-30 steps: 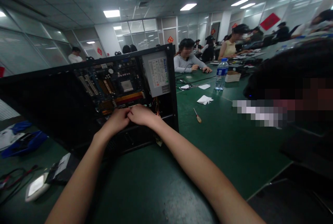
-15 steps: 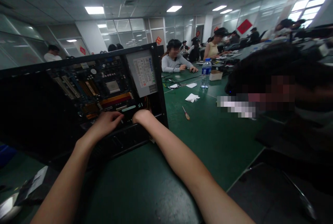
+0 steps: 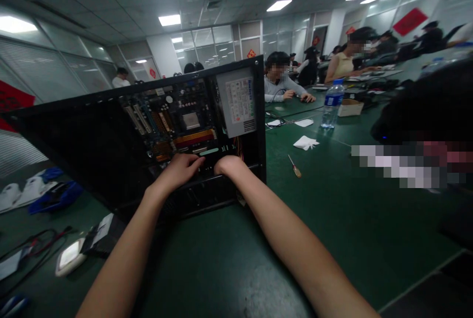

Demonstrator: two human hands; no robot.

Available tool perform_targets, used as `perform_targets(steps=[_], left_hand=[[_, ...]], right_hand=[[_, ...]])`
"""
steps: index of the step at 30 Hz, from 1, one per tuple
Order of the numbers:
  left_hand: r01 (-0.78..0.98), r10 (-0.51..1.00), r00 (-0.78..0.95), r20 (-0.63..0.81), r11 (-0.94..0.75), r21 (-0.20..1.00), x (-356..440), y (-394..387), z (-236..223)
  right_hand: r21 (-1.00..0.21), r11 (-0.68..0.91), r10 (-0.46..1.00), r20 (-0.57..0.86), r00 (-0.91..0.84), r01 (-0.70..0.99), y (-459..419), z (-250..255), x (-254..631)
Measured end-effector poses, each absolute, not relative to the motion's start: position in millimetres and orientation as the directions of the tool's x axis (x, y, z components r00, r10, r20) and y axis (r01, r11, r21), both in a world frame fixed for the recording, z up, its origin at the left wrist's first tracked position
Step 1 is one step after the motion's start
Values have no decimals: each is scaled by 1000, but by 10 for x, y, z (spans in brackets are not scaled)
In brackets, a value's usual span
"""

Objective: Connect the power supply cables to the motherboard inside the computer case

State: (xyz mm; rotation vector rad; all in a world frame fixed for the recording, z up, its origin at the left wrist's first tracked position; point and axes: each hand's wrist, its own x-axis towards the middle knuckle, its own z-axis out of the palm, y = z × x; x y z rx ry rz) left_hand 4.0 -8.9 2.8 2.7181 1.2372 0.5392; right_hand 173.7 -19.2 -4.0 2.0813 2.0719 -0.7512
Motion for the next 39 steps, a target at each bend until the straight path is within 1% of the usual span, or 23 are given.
perform_targets(steps=[2, 4, 6, 8, 10, 13, 14, 16, 19, 22, 24, 26, 29, 32, 36, 39], left_hand=[[705, 745, 608, 275, -666, 244, 41, -95, 36], [691, 737, 613, 284, -675, 258, 40, -96, 45], [674, 727, 622, 289, -686, 275, 35, -95, 55], [662, 726, 612, 314, -687, 300, 24, -91, 68], [649, 735, 547, 401, -675, 351, 5, -83, 87], [574, 734, 401, 548, -668, 474, -51, -77, 149], [535, 734, 382, 562, -671, 513, -82, -79, 181], [480, 737, 405, 541, -675, 560, -166, -97, 265], [500, 726, 484, 488, -687, 526, -347, -149, 419], [494, 716, 516, 470, -697, 520, -543, -216, 562], [501, 716, 527, 459, -697, 513, -642, -268, 641], [499, 708, 543, 451, -704, 505, -695, -333, 711], [482, 712, 569, 412, -695, 534, -694, -468, 811], [445, 715, 598, 362, -672, 592, -659, -632, 906], [322, 674, 693, 256, -607, 726, -683, -814, 991], [246, 599, 777, 192, -571, 784, -743, -880, 1023]], right_hand=[[-261, 24, 935, -336, -114, 965, -191, -58, 1742], [-270, 169, 953, -201, -227, 948, -190, -73, 1747], [-324, 342, 927, -35, -372, 882, -195, -73, 1741], [-399, 440, 895, 123, -428, 805, -211, -50, 1714], [-475, 458, 888, 274, -369, 751, -243, -5, 1672], [-573, 479, 854, 481, -201, 665, -302, 66, 1614], [-601, 502, 832, 533, -156, 622, -315, 79, 1602], [-642, 554, 787, 611, -83, 530, -322, 84, 1585], [-664, 644, 713, 701, 17, 381, -283, 75, 1568], [-665, 706, 648, 745, 157, 245, -240, 133, 1544], [-679, 719, 632, 727, 266, 147, -251, 224, 1523], [-689, 724, 643, 690, 332, 31, -305, 332, 1505], [-693, 711, 688, 651, 322, -117, -434, 466, 1494], [-705, 678, 733, 623, 275, -210, -544, 534, 1509], [-721, 642, 767, 601, 226, -262, -589, 550, 1544], [-728, 628, 778, 598, 192, -277, -559, 521, 1559]])
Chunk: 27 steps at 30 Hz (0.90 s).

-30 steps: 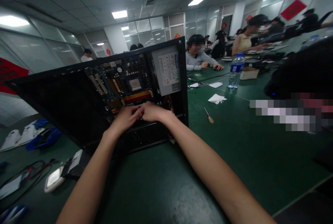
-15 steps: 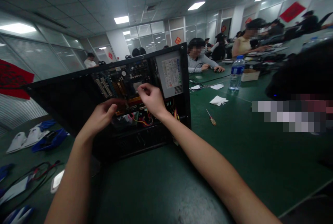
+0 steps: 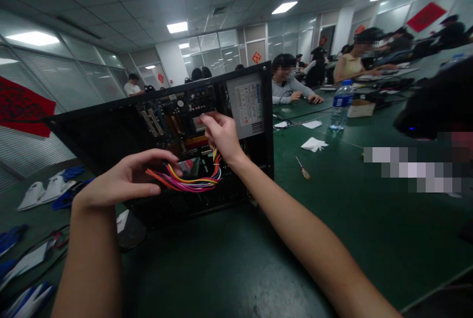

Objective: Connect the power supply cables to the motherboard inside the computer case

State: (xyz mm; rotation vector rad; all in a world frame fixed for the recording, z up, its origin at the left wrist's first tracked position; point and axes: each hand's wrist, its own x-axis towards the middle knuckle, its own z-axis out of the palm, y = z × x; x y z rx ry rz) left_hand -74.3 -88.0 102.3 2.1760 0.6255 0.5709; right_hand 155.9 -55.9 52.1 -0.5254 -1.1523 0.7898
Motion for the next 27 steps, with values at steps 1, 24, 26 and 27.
perform_targets(steps=[1, 24, 26, 27], left_hand=[[235, 585, 791, 179, -561, 794, -757, -890, 1031], [-115, 786, 559, 264, -241, 964, -189, -853, 862], [-189, 791, 564, 235, -153, 970, -156, -876, 859], [-213, 802, 553, 226, -126, 969, -142, -888, 858]], right_hand=[[-729, 626, 779, 600, 182, -275, -543, 505, 1559], [-503, 800, 596, 728, -339, 326, -1198, 829, 1689], [-501, 816, 575, 752, -322, 288, -1237, 864, 1736], [-506, 820, 570, 763, -303, 268, -1265, 886, 1758]])
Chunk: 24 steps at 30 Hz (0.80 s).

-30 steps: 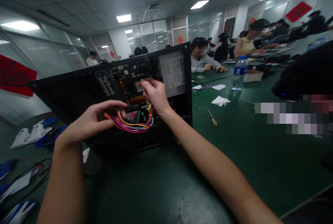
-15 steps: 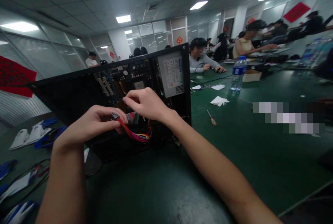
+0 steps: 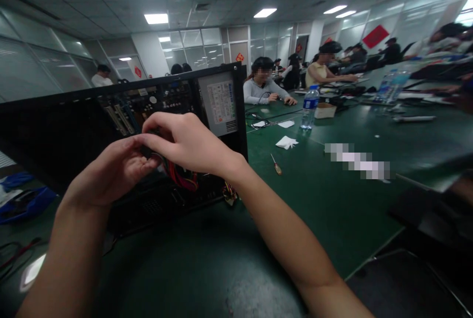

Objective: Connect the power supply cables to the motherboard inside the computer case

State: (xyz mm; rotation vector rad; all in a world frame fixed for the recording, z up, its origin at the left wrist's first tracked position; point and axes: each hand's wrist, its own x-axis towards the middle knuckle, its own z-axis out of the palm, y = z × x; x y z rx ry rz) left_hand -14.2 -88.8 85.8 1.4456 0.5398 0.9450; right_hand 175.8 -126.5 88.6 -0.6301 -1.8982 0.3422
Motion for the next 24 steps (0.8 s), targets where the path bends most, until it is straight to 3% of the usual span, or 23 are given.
perform_targets(steps=[11, 16, 24], left_hand=[[-363, 879, 416, 233, -74, 929, 100, -1013, 924], [-307, 886, 412, 212, -84, 948, 86, -1028, 942], [-217, 870, 347, 350, -289, 932, 41, -1116, 956]], right_hand=[[-563, 797, 577, 816, -3, 217, -1436, 965, 1884], [-548, 798, 580, 811, -76, 252, -1408, 935, 1859], [-579, 766, 630, 762, -150, 278, -1383, 909, 1927]])
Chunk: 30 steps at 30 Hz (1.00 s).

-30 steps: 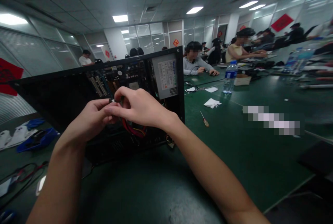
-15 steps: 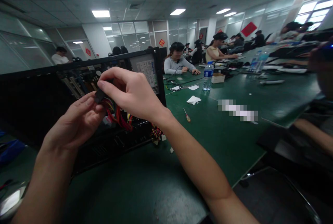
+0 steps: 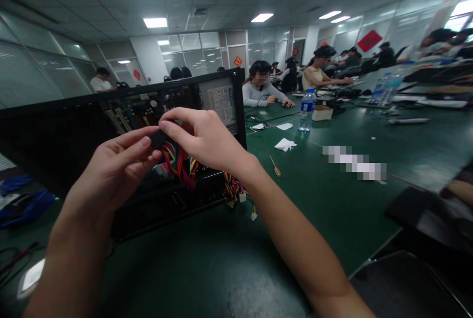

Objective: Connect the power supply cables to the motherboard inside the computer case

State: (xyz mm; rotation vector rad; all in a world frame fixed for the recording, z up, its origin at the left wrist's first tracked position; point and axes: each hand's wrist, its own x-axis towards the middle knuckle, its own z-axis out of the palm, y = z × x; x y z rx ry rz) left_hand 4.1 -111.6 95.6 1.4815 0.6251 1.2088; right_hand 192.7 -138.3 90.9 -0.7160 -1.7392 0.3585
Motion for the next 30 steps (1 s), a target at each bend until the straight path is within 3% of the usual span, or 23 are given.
perform_targets(steps=[11, 23, 30], left_hand=[[-230, 862, 324, 390, -328, 916, 7, -1120, 981], [-33, 812, 207, 546, -552, 833, 86, -1249, 890], [10, 786, 222, 576, -593, 805, 128, -1321, 861]], right_hand=[[-645, 757, 645, 711, -281, 105, -1361, 913, 1937], [-644, 762, 631, 762, -144, -66, -1321, 891, 1839], [-650, 756, 648, 760, -53, -77, -1336, 900, 1800]])
